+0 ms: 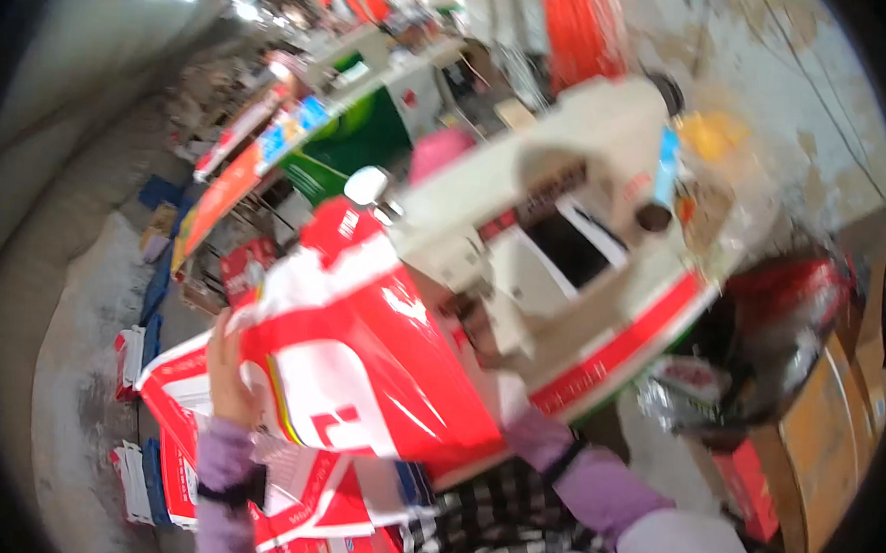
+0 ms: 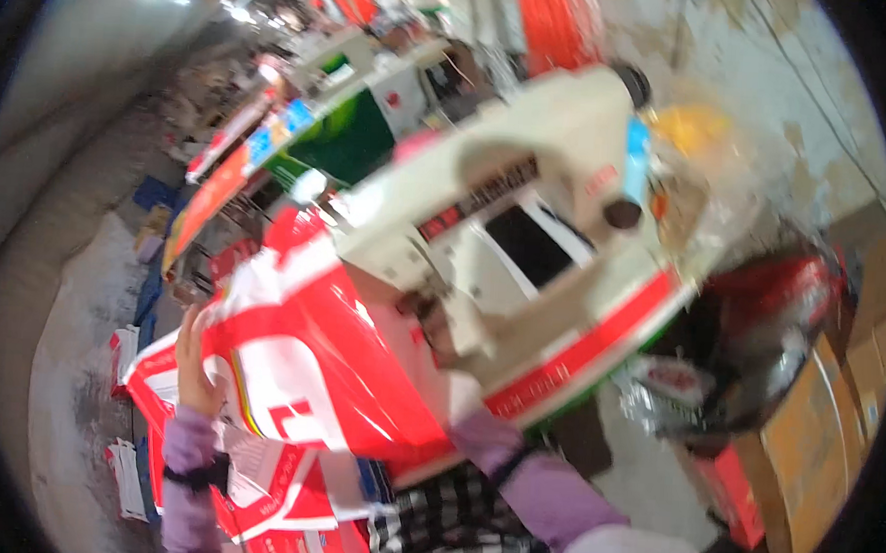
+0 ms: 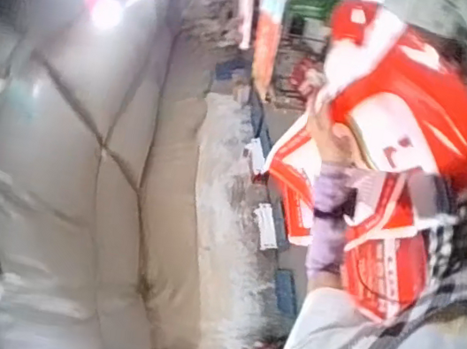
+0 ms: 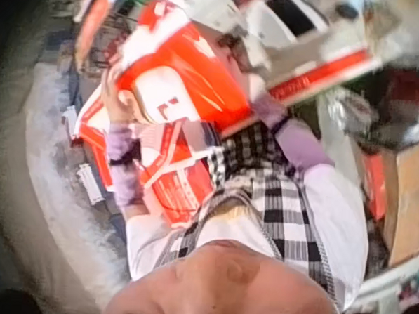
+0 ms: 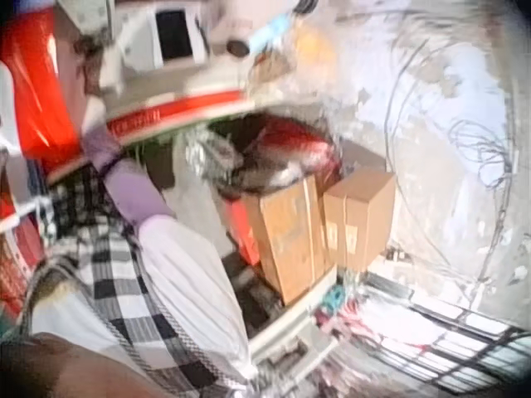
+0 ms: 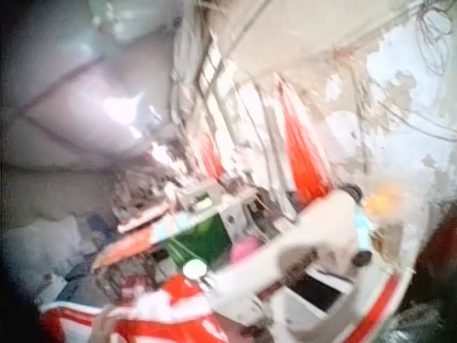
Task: Sewing and folding large plastic bags using an industrial sewing machine.
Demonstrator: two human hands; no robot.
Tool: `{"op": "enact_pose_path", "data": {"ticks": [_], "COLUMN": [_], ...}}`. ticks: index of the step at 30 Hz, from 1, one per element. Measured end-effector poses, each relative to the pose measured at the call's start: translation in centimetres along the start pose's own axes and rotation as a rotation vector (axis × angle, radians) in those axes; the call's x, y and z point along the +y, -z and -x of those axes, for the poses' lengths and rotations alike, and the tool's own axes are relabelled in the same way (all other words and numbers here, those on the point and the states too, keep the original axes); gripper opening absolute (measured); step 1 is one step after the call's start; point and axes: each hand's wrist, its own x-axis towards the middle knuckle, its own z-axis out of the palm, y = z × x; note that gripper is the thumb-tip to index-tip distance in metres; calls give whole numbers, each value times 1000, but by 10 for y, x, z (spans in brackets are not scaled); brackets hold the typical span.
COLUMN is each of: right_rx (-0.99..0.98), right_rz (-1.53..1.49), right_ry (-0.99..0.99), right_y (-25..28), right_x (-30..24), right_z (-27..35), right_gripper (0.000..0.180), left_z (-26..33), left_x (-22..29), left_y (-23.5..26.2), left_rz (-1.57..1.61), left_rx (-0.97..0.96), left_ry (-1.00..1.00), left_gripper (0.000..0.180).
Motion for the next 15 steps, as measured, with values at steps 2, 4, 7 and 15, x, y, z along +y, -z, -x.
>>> {"op": "enact_pose_path", "data": {"ticks": [2,4,7,15], "right_rx": [4,18,361,134], "right_rz": [-85,-208,-309,-756], "right_ry": [-8,73,224,232], "right_y": [18,38,65,146], "right_x": [7,5,-5,-97], "right_z": [19,37,38,29], "right_gripper": [56,39,30,25], "left_z": [10,35,51,-63], "left_x": [-140,-242,-281,-285], "left_y": [4,12,-32,150], "left_rz": [-319,-276,-419,-574], "left_rx": [-139,-400,-349,641], "left_ry": [321,492,744,325], "left_gripper": [87,67,31,12]}}
